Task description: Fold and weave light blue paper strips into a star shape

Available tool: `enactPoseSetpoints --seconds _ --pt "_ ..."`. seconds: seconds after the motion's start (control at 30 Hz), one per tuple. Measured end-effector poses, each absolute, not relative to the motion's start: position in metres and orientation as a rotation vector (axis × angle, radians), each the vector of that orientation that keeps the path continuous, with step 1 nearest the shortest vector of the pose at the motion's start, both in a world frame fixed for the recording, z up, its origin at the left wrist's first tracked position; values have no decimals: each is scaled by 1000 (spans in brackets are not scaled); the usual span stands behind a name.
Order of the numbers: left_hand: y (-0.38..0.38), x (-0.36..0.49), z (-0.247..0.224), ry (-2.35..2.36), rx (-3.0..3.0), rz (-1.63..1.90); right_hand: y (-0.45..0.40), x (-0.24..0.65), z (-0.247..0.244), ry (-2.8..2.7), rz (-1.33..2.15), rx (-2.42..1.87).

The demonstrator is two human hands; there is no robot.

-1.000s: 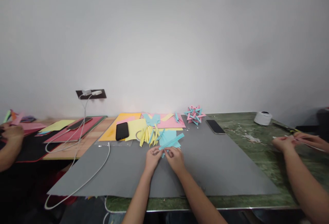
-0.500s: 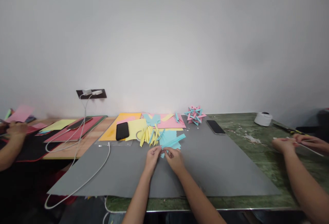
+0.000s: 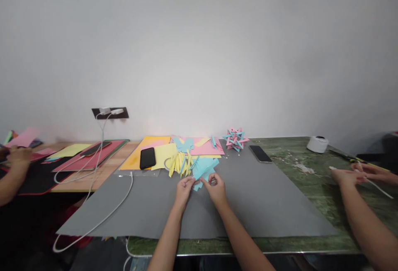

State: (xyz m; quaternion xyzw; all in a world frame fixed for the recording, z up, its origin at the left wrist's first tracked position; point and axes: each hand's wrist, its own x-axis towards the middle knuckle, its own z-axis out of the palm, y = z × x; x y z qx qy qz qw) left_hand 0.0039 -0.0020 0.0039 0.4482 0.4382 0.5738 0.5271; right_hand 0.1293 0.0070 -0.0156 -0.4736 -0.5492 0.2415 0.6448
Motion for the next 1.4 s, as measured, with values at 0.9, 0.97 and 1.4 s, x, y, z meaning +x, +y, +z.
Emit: enactPoseSetpoints --seconds 0.9,0.97,1.4 --pt "-2 2 0 1087 1275 1368 11 134 -14 -1409 669 -1034" --pt "-1 2 -1 1079 1259 1366 11 134 -14 -1398 676 -1037" --pt "-3 6 3 1097 1303 1361 9 132 -14 -1418 662 -1046"
